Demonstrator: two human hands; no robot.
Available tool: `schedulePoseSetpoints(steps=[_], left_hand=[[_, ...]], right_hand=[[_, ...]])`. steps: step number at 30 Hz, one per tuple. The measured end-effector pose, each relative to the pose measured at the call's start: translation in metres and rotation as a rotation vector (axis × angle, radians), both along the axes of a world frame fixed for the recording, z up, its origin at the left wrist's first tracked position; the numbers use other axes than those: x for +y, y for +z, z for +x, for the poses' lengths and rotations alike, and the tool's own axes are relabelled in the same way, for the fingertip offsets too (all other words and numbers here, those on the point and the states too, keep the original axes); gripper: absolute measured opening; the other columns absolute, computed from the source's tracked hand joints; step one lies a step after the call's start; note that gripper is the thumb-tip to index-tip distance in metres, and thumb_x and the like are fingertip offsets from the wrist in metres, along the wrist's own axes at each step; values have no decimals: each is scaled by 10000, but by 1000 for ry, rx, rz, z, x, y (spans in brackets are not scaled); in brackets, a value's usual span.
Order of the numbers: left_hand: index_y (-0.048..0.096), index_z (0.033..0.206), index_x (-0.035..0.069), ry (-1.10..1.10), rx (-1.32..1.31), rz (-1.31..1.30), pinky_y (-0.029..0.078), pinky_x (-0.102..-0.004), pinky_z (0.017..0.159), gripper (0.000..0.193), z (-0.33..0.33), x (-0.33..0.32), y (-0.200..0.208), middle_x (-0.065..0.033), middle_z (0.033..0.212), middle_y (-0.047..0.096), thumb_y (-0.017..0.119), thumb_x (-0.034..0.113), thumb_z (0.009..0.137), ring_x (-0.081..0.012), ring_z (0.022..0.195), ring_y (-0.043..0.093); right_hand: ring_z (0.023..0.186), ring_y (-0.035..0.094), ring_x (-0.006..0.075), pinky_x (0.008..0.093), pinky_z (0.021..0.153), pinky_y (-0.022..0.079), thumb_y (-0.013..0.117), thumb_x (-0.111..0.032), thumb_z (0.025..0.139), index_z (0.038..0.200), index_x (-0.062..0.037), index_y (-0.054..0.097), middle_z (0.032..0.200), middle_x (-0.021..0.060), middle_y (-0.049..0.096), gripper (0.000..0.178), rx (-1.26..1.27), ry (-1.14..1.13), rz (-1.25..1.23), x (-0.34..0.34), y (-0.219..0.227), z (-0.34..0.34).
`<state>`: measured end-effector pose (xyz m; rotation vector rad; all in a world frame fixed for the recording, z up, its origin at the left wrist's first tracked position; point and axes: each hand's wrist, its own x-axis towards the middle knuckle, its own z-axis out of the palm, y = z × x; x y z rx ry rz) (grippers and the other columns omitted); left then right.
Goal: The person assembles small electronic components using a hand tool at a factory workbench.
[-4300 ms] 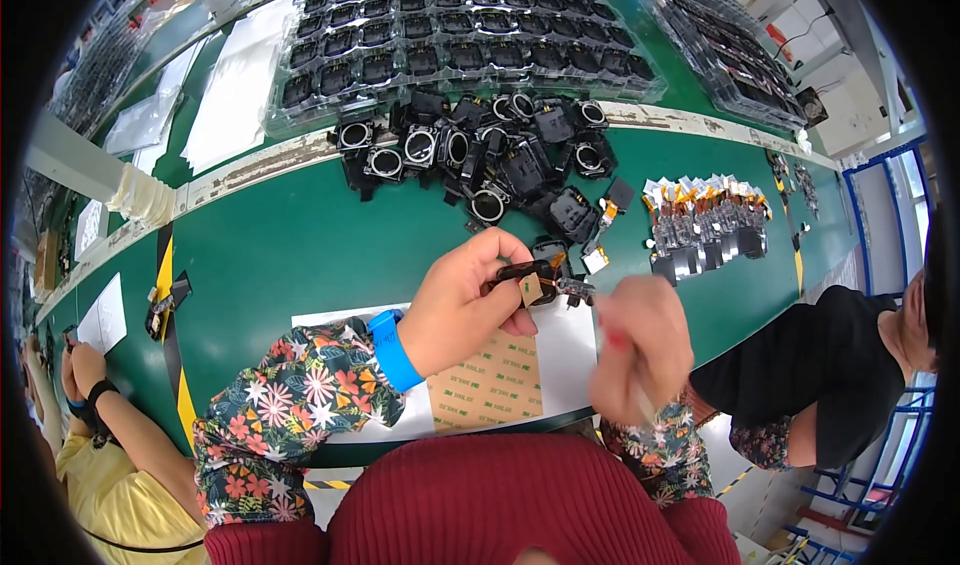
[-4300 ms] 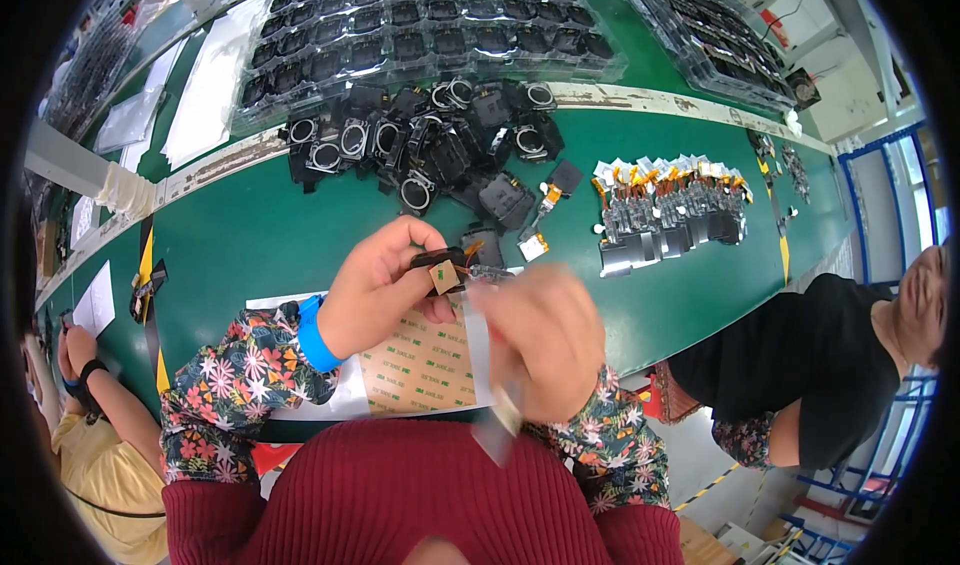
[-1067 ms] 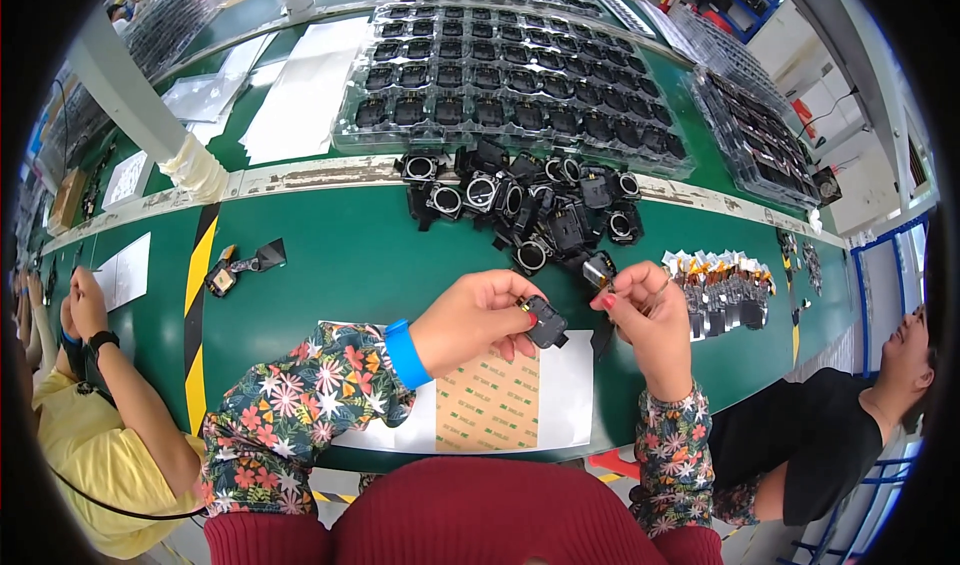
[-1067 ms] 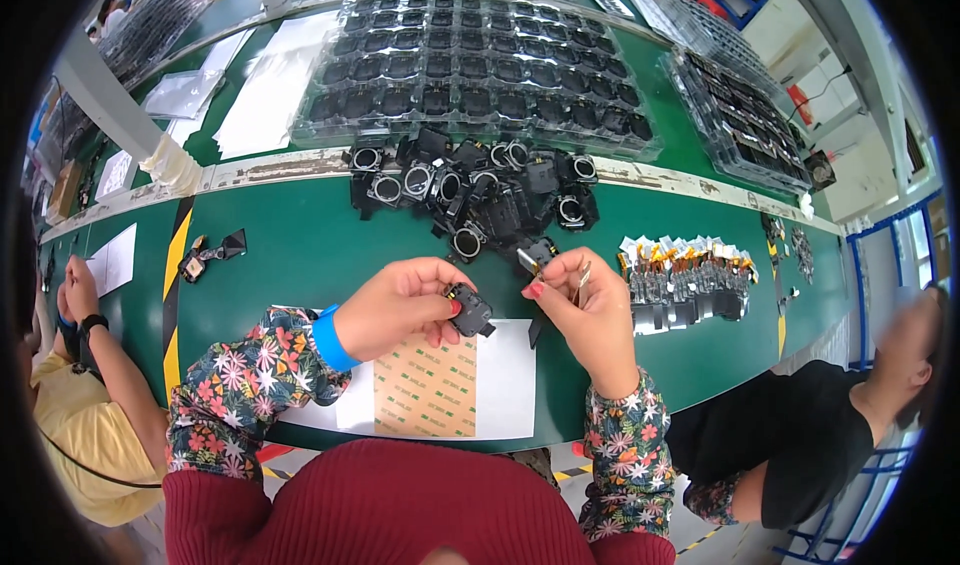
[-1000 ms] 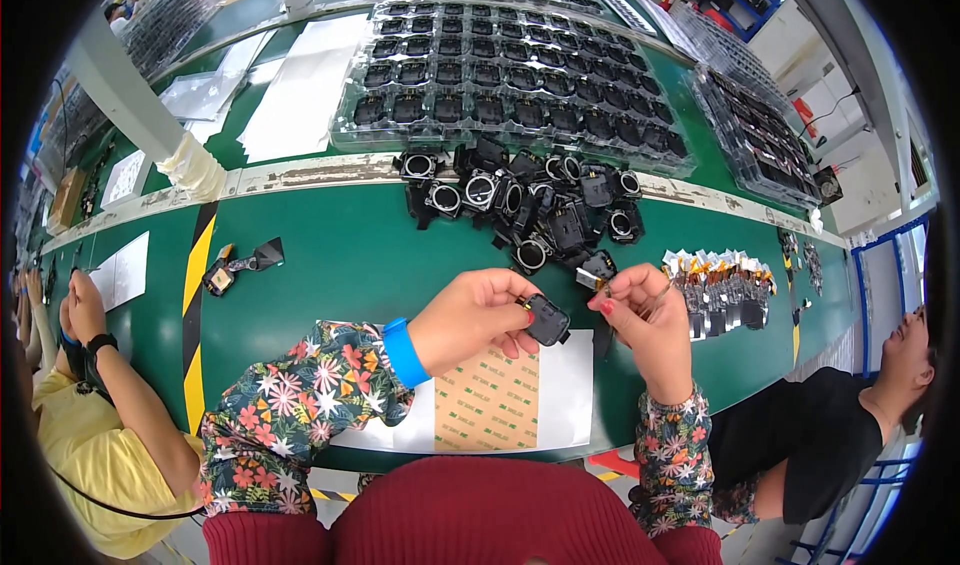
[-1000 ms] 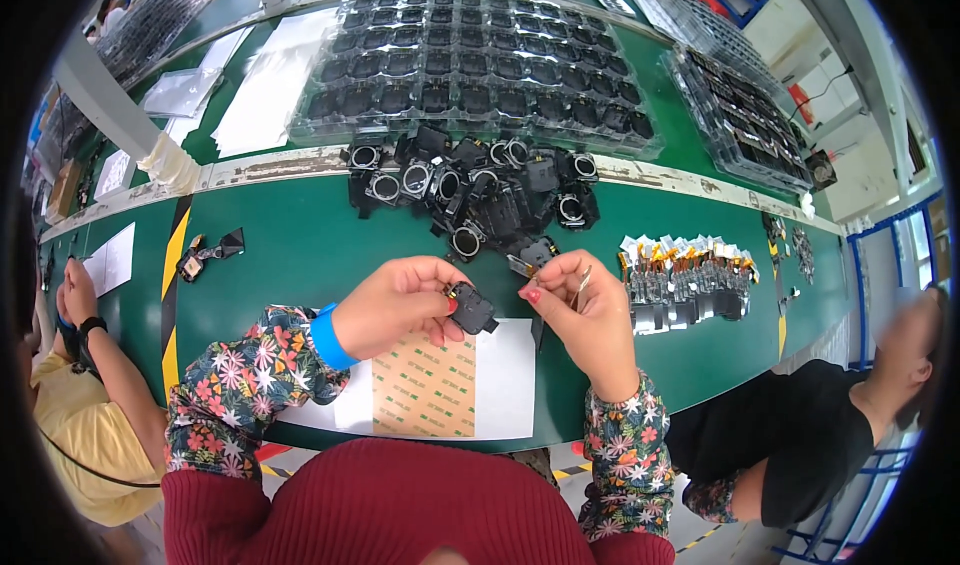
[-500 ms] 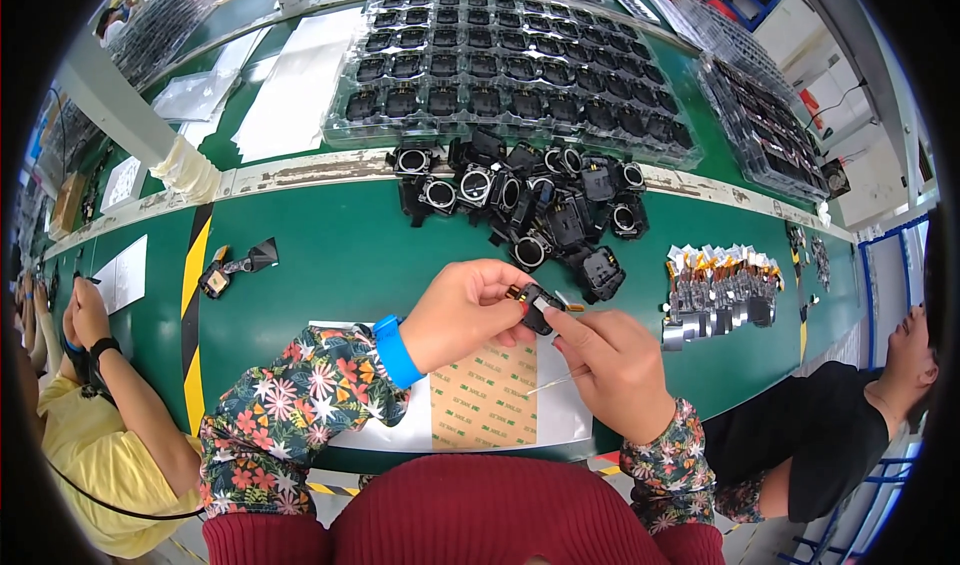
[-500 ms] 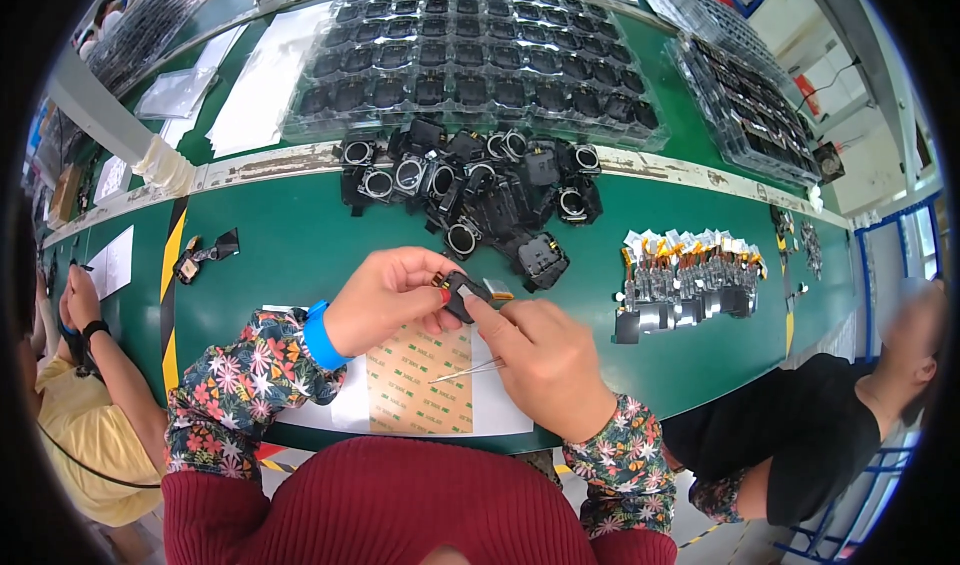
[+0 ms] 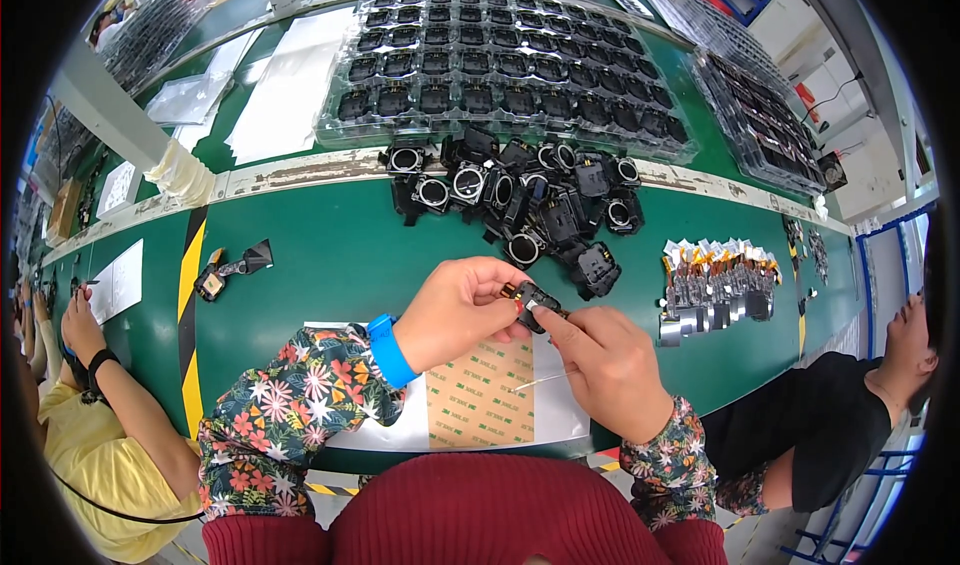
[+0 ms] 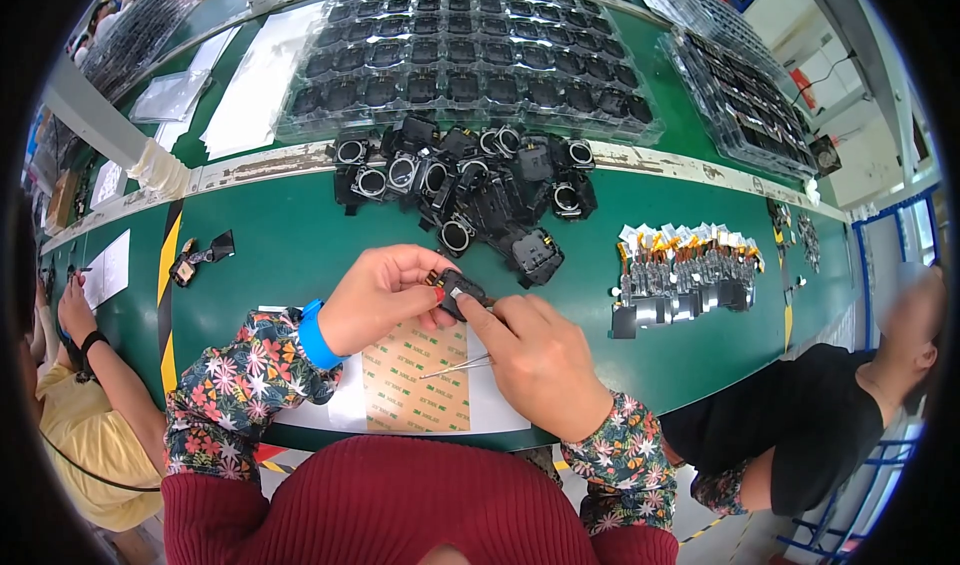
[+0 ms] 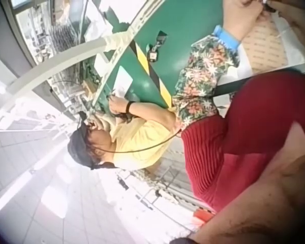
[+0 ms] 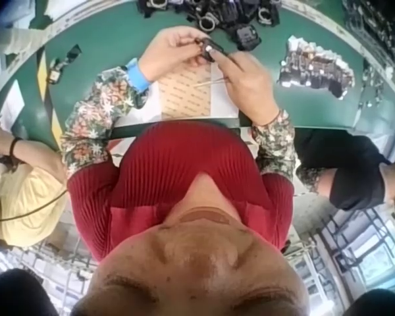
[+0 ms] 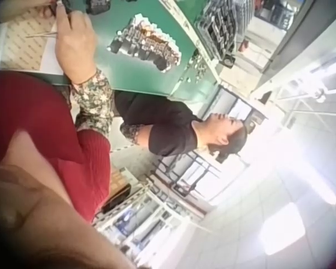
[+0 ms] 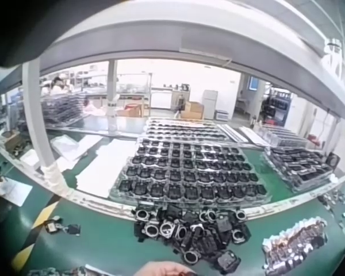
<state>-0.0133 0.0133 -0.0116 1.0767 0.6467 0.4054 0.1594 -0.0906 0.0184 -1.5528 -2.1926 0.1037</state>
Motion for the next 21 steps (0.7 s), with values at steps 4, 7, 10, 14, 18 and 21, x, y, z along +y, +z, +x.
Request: schedulePoseSetpoints(steps=[4,7,10,14,18,21], left_hand=[[559,1043,-26,8,10,-1,529,-218,644,212,0,-1,0,-54,896,643,519,-16,835,-116,763,654],[553,1018,-32,5,-36,32,532,-220,656,192,0,-2,-4,-66,903,640,528,-23,828,-120,778,652],[540,1050,-43,-10,-18,87,529,-230,670,205,0,-3,-4,-88,928,635,503,-49,848,-123,775,641],[534,1058,-42,3,-45,71,534,-236,685,225,1,-4,-7,-82,920,626,513,-62,834,-115,782,634],[526,1029,-38,6,-33,50,541,-244,703,211,3,-6,-5,-83,914,619,499,-79,824,-110,795,628],[521,1002,-36,-49,-5,32,546,-244,693,186,5,-4,-3,-87,907,618,483,-80,825,-113,790,632]], right_hand=[[685,568,234,339,592,480,616,47,675,1054,-49,641,768,77,562,392,-2,0,8,0,-1,-1],[683,567,230,334,580,480,616,47,675,1046,-51,647,765,75,558,385,-14,-8,25,0,-1,-2],[684,566,227,330,572,479,618,45,660,1043,-59,654,769,73,559,399,-8,-9,44,0,-3,-3],[687,567,216,314,557,477,615,43,638,1040,-71,660,768,64,558,421,-29,2,54,0,-3,-2],[684,562,200,292,534,473,602,48,616,1039,-95,666,783,47,555,451,-74,-2,72,-1,-2,-3],[671,552,194,293,525,466,609,41,626,1048,-113,666,807,50,552,453,-39,12,96,-2,-7,0]])
